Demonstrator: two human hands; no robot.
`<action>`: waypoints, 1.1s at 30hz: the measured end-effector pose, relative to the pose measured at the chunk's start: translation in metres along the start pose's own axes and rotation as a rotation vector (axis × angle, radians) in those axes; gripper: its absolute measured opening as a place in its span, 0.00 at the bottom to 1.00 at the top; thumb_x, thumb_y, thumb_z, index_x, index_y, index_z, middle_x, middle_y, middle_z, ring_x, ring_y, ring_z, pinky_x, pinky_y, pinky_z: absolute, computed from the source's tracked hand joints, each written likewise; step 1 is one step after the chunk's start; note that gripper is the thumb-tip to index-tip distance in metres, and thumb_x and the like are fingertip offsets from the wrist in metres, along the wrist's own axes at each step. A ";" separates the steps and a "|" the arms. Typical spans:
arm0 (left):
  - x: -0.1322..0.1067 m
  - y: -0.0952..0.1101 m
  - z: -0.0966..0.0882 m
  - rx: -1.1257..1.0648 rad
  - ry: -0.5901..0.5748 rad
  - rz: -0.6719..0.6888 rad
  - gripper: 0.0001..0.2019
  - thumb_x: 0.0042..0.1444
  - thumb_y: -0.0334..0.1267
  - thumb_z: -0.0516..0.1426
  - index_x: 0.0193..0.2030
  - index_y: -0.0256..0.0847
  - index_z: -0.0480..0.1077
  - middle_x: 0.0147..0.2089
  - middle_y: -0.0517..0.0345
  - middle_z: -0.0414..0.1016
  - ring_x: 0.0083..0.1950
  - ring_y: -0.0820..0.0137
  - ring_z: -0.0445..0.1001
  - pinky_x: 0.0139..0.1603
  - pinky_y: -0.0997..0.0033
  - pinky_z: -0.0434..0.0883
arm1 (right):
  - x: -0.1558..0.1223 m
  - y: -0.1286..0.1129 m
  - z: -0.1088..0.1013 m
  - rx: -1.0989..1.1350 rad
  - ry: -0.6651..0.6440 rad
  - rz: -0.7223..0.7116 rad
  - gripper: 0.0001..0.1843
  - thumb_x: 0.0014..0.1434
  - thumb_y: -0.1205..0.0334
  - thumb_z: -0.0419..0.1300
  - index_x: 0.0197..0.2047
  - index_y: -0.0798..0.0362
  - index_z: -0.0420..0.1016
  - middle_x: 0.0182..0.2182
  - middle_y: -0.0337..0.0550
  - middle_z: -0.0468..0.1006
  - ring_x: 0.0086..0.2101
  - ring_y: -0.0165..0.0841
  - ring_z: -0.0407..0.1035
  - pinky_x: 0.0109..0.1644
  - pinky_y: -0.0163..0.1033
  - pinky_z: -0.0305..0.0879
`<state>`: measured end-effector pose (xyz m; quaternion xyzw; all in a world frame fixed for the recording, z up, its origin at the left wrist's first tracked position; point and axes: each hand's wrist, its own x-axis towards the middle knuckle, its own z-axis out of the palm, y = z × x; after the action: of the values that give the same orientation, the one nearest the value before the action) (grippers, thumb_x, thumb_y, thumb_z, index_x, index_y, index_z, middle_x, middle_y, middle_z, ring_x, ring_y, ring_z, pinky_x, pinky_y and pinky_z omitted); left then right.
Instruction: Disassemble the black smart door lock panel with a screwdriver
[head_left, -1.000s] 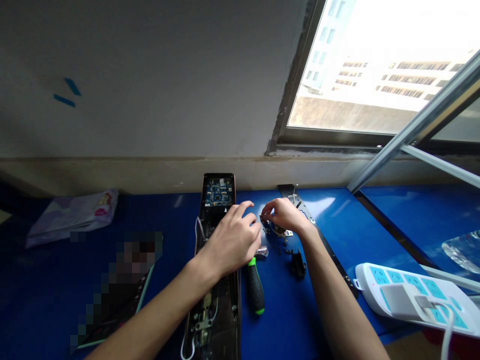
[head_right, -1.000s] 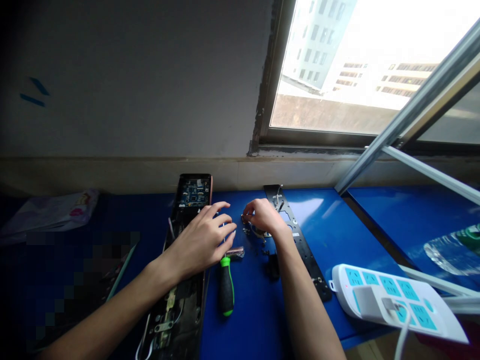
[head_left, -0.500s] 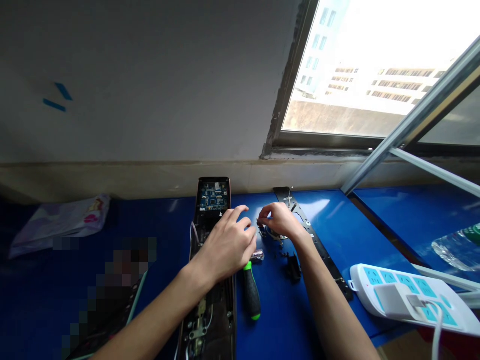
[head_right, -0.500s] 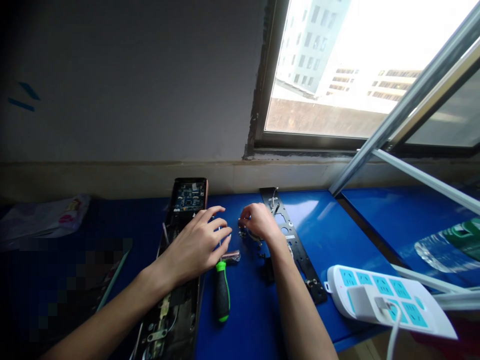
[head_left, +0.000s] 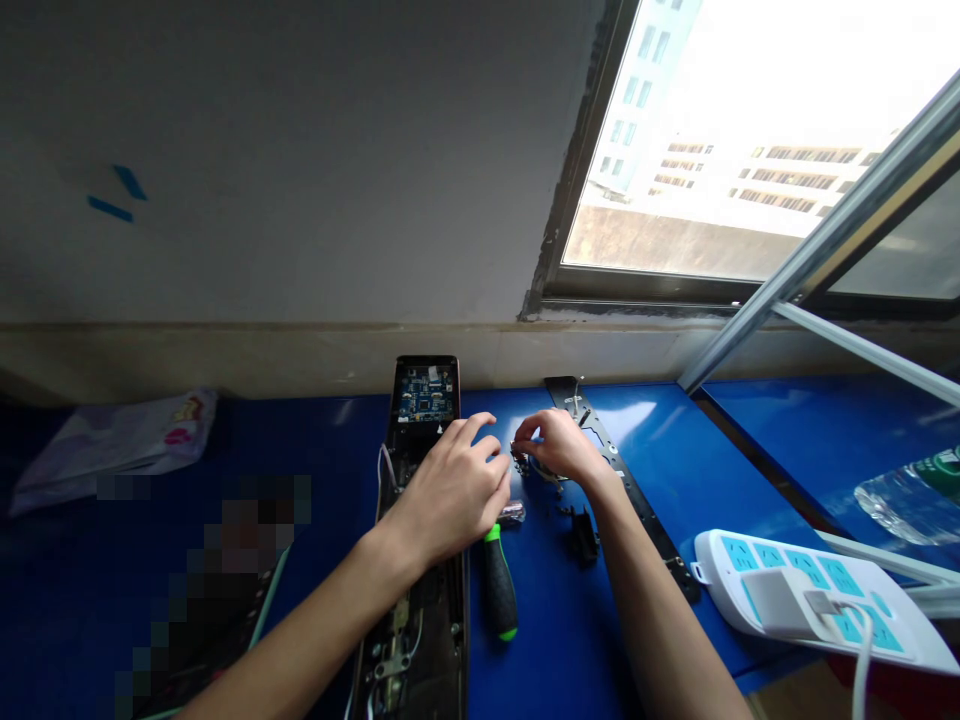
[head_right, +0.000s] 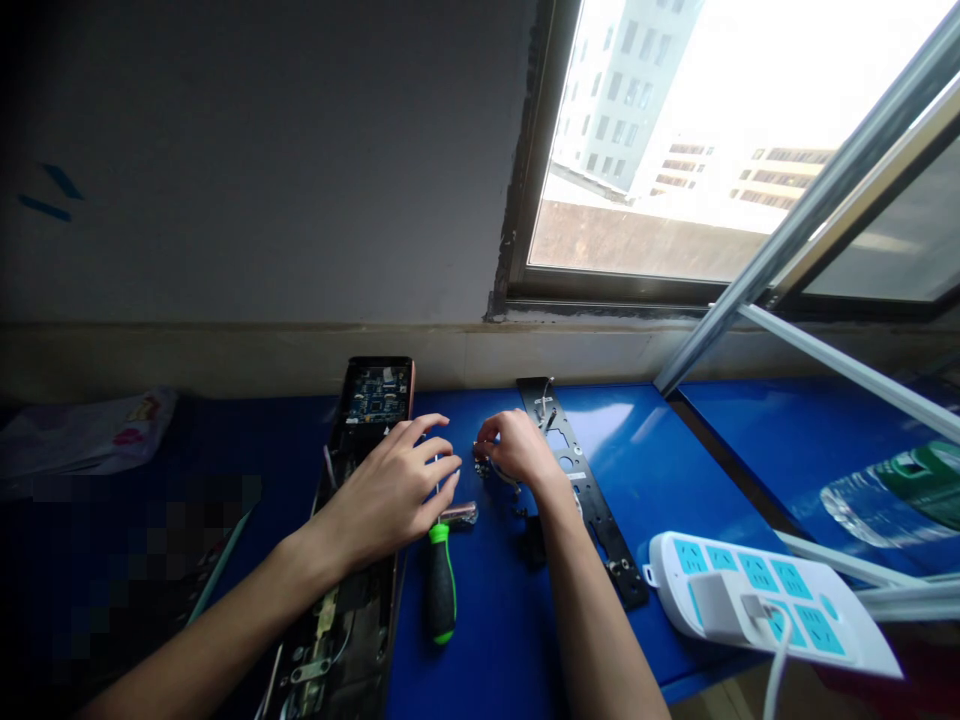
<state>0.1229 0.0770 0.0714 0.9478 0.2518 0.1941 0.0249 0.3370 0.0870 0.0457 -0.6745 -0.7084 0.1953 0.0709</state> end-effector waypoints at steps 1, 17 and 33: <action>-0.001 -0.001 -0.001 -0.008 0.017 0.006 0.10 0.66 0.30 0.59 0.45 0.34 0.83 0.49 0.43 0.84 0.68 0.45 0.71 0.67 0.41 0.73 | -0.002 -0.003 -0.003 -0.007 0.007 0.000 0.19 0.71 0.53 0.64 0.61 0.52 0.75 0.59 0.50 0.77 0.52 0.41 0.76 0.56 0.53 0.77; -0.059 -0.041 -0.015 -0.111 0.469 -0.434 0.21 0.72 0.36 0.53 0.69 0.44 0.69 0.71 0.43 0.67 0.73 0.53 0.65 0.73 0.40 0.68 | -0.067 -0.085 0.014 0.007 -0.107 0.041 0.10 0.49 0.66 0.70 0.34 0.50 0.74 0.30 0.42 0.83 0.29 0.35 0.74 0.28 0.35 0.51; -0.073 -0.054 -0.004 -0.649 0.430 -0.521 0.23 0.74 0.43 0.52 0.73 0.44 0.61 0.59 0.48 0.82 0.59 0.62 0.83 0.61 0.61 0.78 | -0.072 -0.107 -0.097 0.271 0.459 -0.287 0.08 0.65 0.56 0.64 0.45 0.48 0.79 0.39 0.45 0.85 0.32 0.36 0.82 0.28 0.36 0.75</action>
<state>0.0379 0.0877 0.0409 0.7344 0.4071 0.4423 0.3151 0.2788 0.0322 0.1858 -0.5783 -0.7295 0.1186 0.3453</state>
